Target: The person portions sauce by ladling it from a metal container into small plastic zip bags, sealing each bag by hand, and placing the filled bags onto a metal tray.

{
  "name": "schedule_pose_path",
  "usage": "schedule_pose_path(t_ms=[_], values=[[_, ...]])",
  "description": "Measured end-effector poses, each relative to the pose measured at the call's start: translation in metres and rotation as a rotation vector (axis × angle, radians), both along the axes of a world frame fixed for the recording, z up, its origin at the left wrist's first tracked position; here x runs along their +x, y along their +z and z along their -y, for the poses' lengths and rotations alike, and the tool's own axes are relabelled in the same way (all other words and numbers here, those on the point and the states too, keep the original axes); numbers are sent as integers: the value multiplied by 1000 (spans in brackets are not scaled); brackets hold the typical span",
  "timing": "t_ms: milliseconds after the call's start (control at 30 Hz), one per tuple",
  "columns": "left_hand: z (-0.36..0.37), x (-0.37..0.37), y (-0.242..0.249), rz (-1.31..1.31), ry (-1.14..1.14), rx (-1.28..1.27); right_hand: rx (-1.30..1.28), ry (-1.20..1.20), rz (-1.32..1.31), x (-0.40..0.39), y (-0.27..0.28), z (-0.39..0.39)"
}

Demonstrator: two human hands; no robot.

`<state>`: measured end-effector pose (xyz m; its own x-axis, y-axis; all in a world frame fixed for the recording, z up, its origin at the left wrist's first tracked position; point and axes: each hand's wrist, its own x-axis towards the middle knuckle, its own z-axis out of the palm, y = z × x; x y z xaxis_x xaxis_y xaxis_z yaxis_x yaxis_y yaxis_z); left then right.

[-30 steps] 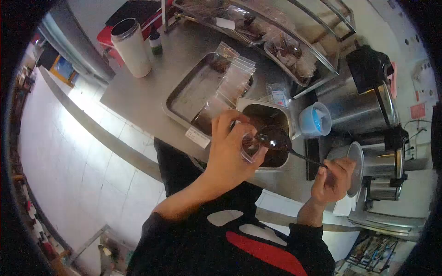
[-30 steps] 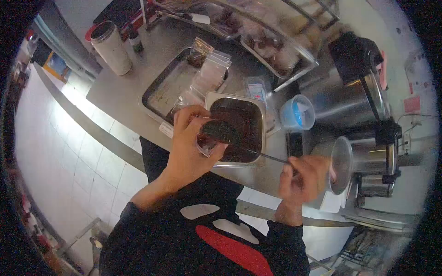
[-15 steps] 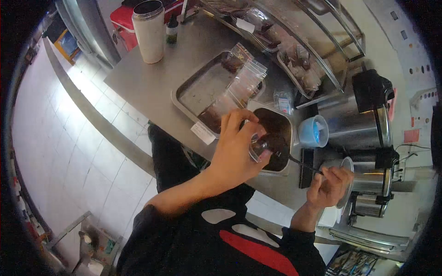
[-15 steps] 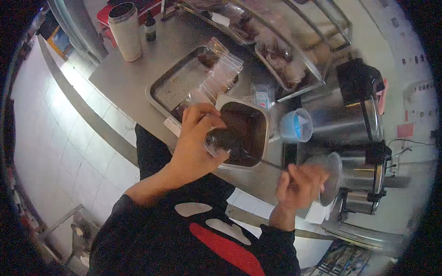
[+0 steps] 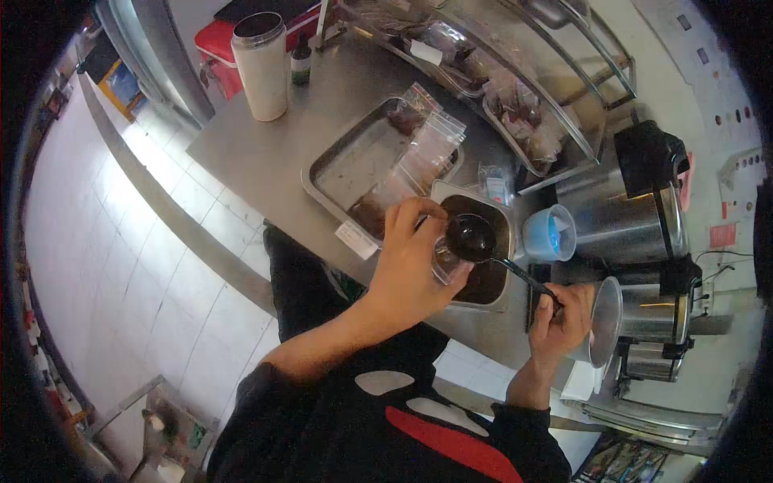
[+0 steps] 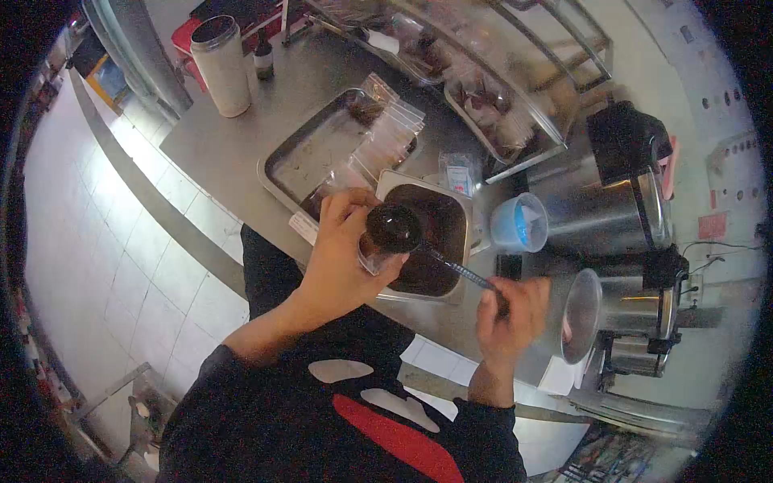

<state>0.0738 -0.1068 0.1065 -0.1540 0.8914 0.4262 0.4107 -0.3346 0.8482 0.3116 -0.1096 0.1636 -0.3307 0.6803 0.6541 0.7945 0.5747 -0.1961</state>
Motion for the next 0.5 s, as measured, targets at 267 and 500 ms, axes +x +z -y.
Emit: schedule_pose_path(t_ms=[267,500], values=[[-3,-1,-9,-11,-21,57,-97,-84,-155,8,-5,-4],[4,-30,-18,251,-78,11,-384,-240,-226,58,-35,-10]])
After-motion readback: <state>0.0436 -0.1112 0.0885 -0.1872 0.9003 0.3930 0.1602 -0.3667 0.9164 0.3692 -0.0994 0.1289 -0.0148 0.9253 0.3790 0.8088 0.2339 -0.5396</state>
